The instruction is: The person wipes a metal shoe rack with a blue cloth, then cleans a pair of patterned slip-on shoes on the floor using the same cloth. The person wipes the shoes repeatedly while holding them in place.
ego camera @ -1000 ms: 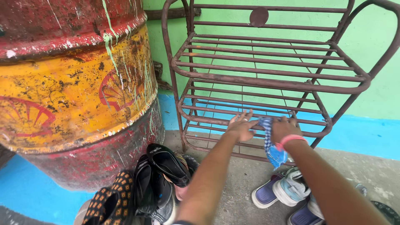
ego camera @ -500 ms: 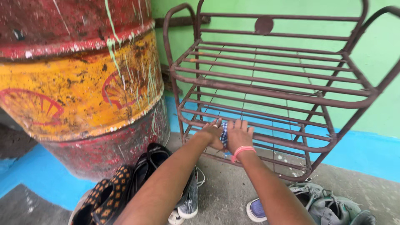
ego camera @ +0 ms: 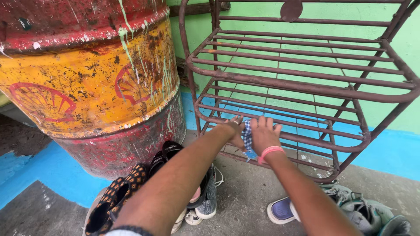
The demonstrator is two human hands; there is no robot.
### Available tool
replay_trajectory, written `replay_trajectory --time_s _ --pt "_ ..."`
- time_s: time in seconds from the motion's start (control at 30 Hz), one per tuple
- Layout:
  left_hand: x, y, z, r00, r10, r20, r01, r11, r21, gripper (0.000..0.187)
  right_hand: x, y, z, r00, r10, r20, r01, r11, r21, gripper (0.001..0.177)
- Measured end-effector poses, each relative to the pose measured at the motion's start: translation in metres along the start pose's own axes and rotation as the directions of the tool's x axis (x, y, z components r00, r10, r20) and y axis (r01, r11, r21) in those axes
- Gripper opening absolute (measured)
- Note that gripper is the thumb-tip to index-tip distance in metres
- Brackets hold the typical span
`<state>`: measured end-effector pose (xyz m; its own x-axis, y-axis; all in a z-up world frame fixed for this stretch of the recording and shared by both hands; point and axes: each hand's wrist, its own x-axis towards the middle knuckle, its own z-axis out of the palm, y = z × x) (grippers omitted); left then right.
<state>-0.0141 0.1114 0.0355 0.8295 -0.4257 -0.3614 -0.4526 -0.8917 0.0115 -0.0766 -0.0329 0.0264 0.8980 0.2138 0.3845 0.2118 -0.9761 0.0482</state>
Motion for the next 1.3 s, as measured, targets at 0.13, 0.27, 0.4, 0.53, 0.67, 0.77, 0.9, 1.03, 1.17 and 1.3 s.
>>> replay_trajectory --time_s 0.13,0.27,0.4,0.53,0.67,0.77,0.9,1.03,1.17,1.3 --pt "-0.01 -0.011 0.017 0.989 0.092 -0.114 -0.098 0.994 -0.048 0.127 -0.003 -0.006 -0.004 0.996 -0.003 0.089 0.008 0.999 -0.048 0.057" --pt "-0.012 -0.016 0.017 0.983 0.131 -0.128 -0.141 0.987 -0.071 0.132 -0.008 0.003 -0.012 0.998 -0.023 0.052 0.03 0.989 -0.146 0.056" --pt "-0.018 -0.018 0.014 0.982 0.143 -0.122 -0.152 0.986 -0.073 0.133 -0.017 0.024 -0.021 0.992 0.042 0.115 -0.019 0.981 -0.194 0.07" --pt "-0.024 -0.022 0.018 0.971 0.176 -0.159 -0.193 0.976 -0.099 0.13 -0.036 0.055 -0.03 0.979 0.159 0.126 -0.122 0.958 -0.261 0.073" --pt "-0.032 -0.03 0.024 0.948 0.208 -0.241 -0.24 0.965 -0.11 0.125 -0.047 0.071 -0.03 0.952 0.301 0.051 -0.275 0.92 -0.279 0.053" --pt "-0.036 -0.026 0.03 0.945 0.188 -0.267 -0.218 0.972 -0.087 0.123 -0.053 0.06 -0.026 0.983 0.177 -0.056 -0.184 0.963 -0.196 0.057" --pt "-0.047 -0.022 0.027 0.955 0.149 -0.256 -0.165 0.985 -0.043 0.121 -0.045 0.017 -0.042 0.999 0.003 -0.049 -0.009 0.99 -0.139 0.059" --pt "-0.067 -0.025 0.024 0.948 0.175 -0.265 -0.186 0.982 -0.018 0.115 -0.039 -0.027 -0.066 0.993 -0.058 0.1 0.063 0.996 -0.056 0.056" --pt "-0.092 -0.036 0.032 0.947 0.17 -0.273 -0.191 0.98 -0.05 0.125 -0.033 -0.057 -0.072 0.956 -0.285 0.076 0.269 0.949 0.167 0.051" --pt "-0.119 -0.065 0.044 0.965 0.128 -0.227 -0.132 0.991 -0.001 0.121 -0.019 -0.08 -0.063 0.856 -0.369 0.362 0.326 0.929 0.174 0.051"
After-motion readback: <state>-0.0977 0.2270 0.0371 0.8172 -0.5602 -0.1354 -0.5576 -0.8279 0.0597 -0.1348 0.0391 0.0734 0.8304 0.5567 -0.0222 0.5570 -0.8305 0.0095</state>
